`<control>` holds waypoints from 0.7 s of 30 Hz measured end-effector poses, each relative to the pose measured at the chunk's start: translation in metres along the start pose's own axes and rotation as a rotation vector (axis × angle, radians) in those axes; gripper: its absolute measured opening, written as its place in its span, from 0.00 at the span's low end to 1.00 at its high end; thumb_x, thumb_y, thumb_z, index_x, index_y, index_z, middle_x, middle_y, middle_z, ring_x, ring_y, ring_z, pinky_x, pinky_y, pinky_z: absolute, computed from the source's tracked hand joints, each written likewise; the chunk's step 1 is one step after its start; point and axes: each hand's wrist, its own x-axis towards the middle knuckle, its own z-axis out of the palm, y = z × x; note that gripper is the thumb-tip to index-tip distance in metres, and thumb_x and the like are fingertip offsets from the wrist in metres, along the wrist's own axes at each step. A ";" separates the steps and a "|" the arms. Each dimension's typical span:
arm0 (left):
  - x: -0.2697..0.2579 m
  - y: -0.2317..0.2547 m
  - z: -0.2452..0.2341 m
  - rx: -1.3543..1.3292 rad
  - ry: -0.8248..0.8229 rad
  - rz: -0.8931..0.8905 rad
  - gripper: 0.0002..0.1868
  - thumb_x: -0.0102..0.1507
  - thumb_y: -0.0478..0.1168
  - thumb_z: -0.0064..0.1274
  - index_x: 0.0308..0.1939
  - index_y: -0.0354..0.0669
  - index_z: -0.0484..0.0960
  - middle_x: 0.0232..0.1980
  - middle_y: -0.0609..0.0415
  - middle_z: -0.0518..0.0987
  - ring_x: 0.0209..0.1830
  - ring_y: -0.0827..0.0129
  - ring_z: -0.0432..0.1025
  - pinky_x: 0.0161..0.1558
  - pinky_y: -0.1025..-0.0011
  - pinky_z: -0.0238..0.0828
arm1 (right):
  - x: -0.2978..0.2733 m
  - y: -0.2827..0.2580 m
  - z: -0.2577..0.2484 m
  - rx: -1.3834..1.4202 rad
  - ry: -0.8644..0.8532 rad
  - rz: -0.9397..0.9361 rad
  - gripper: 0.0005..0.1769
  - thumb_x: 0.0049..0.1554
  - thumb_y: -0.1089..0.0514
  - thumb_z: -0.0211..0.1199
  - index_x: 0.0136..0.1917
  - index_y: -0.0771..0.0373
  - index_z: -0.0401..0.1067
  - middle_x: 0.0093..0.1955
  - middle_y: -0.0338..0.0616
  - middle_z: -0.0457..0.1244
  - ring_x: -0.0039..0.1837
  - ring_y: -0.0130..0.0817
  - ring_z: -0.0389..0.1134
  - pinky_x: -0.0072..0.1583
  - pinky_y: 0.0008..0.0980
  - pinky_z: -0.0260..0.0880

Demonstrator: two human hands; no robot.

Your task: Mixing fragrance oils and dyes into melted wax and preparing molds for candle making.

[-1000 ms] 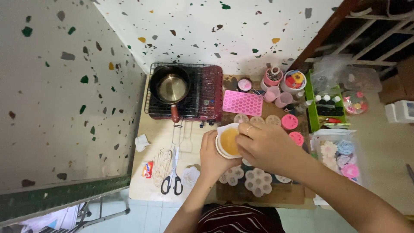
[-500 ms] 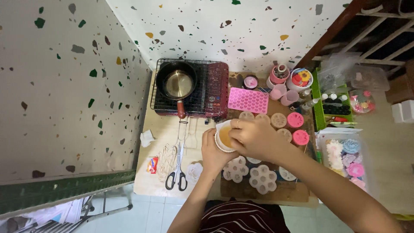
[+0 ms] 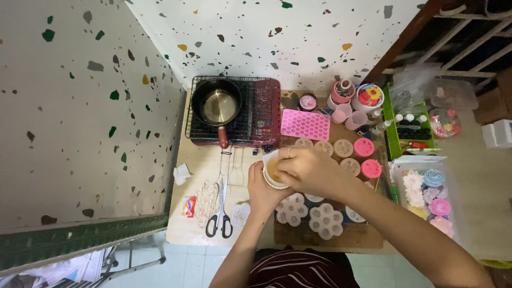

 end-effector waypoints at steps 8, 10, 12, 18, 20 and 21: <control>-0.002 -0.017 0.007 0.064 0.027 0.102 0.50 0.35 0.49 0.79 0.55 0.33 0.71 0.55 0.41 0.73 0.56 0.46 0.71 0.56 0.57 0.71 | 0.002 0.001 0.001 0.017 0.071 -0.051 0.04 0.48 0.59 0.66 0.37 0.61 0.77 0.44 0.42 0.67 0.45 0.41 0.71 0.45 0.41 0.71; -0.001 -0.014 0.005 0.058 0.024 0.078 0.51 0.34 0.50 0.80 0.55 0.33 0.71 0.55 0.41 0.73 0.55 0.46 0.71 0.56 0.57 0.71 | 0.003 0.000 0.001 0.041 0.134 -0.051 0.06 0.49 0.60 0.65 0.41 0.62 0.79 0.45 0.43 0.68 0.45 0.42 0.71 0.44 0.40 0.70; -0.001 -0.015 0.006 0.055 0.031 0.084 0.49 0.36 0.49 0.80 0.55 0.34 0.72 0.54 0.42 0.74 0.55 0.47 0.71 0.56 0.57 0.72 | 0.002 0.005 0.007 -0.047 0.003 0.004 0.05 0.48 0.59 0.66 0.32 0.61 0.76 0.41 0.41 0.67 0.44 0.40 0.72 0.44 0.41 0.71; 0.002 -0.020 0.006 0.066 0.015 0.066 0.51 0.36 0.49 0.79 0.57 0.32 0.70 0.56 0.40 0.73 0.56 0.46 0.71 0.56 0.56 0.71 | 0.005 0.004 0.006 -0.098 -0.077 0.049 0.07 0.49 0.58 0.66 0.31 0.61 0.75 0.40 0.40 0.66 0.43 0.39 0.72 0.42 0.41 0.70; 0.003 -0.023 0.007 0.070 0.029 0.069 0.52 0.35 0.48 0.79 0.57 0.32 0.70 0.56 0.40 0.72 0.56 0.46 0.71 0.56 0.56 0.71 | 0.007 0.001 0.004 -0.010 0.029 0.001 0.04 0.49 0.59 0.65 0.36 0.61 0.77 0.42 0.40 0.66 0.44 0.40 0.71 0.43 0.40 0.71; 0.002 -0.025 0.008 0.074 0.041 0.066 0.52 0.34 0.48 0.78 0.57 0.31 0.69 0.56 0.40 0.72 0.56 0.45 0.71 0.56 0.57 0.71 | 0.007 -0.001 0.003 0.081 0.132 -0.045 0.06 0.50 0.60 0.64 0.41 0.60 0.79 0.44 0.40 0.66 0.44 0.40 0.71 0.44 0.39 0.71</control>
